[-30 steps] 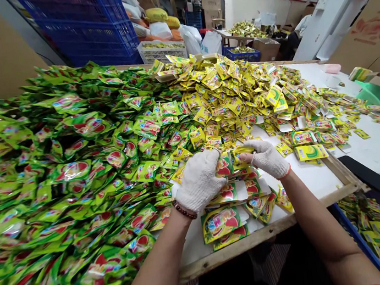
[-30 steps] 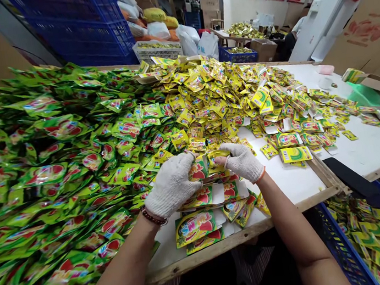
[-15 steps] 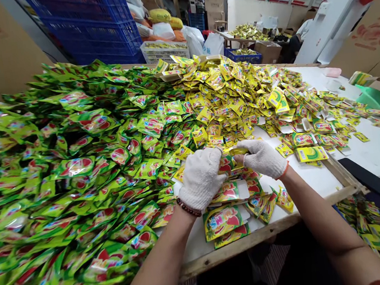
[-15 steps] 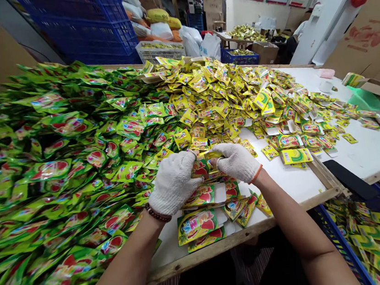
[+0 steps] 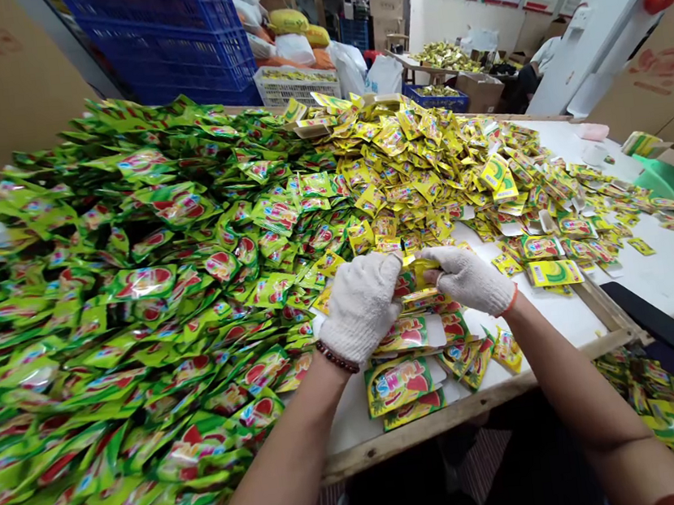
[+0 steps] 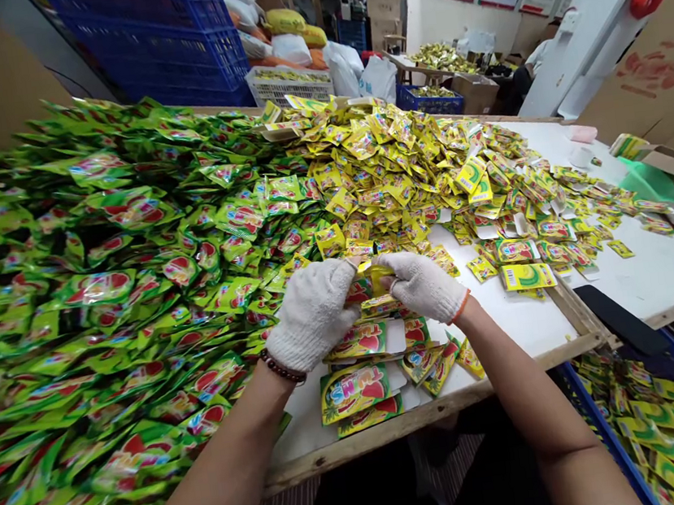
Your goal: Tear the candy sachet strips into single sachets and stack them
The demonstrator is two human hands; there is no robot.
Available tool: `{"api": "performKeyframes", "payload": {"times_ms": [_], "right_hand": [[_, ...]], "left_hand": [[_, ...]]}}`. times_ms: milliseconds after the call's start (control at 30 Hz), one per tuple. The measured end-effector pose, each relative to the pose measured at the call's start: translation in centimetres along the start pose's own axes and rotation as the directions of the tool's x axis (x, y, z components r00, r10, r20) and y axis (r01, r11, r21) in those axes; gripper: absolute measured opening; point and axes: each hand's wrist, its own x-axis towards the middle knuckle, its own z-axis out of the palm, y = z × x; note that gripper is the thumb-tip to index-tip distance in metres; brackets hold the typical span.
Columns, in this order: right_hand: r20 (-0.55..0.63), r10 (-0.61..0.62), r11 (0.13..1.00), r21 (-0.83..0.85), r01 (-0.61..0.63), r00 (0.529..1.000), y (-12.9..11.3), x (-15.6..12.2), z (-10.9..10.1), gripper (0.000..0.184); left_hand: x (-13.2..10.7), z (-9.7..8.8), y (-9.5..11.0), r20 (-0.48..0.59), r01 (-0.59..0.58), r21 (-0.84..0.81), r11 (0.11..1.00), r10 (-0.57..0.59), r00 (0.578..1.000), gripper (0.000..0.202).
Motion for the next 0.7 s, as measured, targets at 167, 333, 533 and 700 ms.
{"api": "performKeyframes", "payload": {"times_ms": [167,333,533,700], "right_hand": [[-0.089,0.051,0.987,-0.146,-0.063,0.995,-1.2,0.2,0.8,0.010],[-0.081,0.227,0.904,0.387,-0.179,0.971,-1.7,-0.4,0.8,0.017],[0.322,0.247,0.680,0.614,-0.400,0.914,-1.8,-1.6,1.4,0.032],[0.487,0.086,0.663,0.623,-0.414,0.869,-1.1,-2.1,0.3,0.042]], "left_hand": [[0.1,0.0,0.1,0.035,-0.044,-0.040,0.998,0.046,0.998,0.066],[0.1,-0.2,0.0,0.003,0.044,-0.080,0.996,-0.043,0.999,0.071],[0.0,-0.4,0.4,-0.007,0.048,-0.167,0.985,-0.050,0.999,0.065],[-0.4,-0.6,1.0,-0.005,-0.038,-0.221,0.975,0.037,0.999,0.059]]}}
